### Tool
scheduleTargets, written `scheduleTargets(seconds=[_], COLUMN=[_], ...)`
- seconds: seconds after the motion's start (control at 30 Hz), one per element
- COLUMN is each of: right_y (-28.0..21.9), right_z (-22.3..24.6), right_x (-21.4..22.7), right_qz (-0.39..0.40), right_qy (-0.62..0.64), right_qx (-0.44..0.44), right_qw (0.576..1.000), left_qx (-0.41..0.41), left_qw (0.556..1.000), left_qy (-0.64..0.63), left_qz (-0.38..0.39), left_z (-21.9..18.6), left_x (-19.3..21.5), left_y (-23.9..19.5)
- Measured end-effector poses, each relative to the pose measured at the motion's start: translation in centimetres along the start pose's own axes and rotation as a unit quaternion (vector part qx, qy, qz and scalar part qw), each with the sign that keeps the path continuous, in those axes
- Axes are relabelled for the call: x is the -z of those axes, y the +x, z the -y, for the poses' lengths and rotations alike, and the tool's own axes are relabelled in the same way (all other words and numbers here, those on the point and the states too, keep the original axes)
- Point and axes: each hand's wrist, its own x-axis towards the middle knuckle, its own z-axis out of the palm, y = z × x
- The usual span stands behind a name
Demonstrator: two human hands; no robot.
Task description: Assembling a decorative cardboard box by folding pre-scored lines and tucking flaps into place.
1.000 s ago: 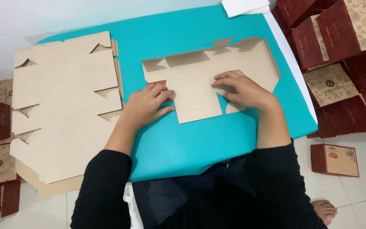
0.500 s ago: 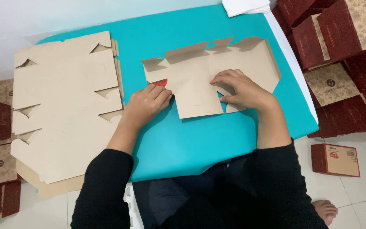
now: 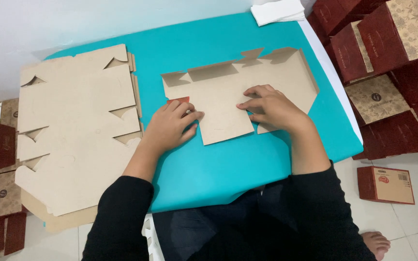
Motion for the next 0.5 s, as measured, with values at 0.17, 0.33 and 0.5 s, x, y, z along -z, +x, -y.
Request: scheduleTargets(seconds=[0.17, 0.33, 0.5], right_y=[0.0, 1.8, 2.5], right_z=[0.7, -1.4, -0.3], right_x=[0.4, -2.3, -2.8], right_qz=[-0.019, -0.082, -0.135], right_qy=[0.038, 0.039, 0.023], right_qx=[-0.008, -0.018, -0.029], right_qw=[0.999, 0.996, 0.990], left_qx=[0.051, 0.120, 0.197], left_qw=[0.996, 0.987, 0.978], left_qy=[-0.072, -0.105, -0.070], left_qz=[0.008, -0.005, -0.007], left_z=[-0.2, -0.1, -0.9], left_x=[0.1, -1.6, -2.2], left_y=[0.2, 0.1, 0.5])
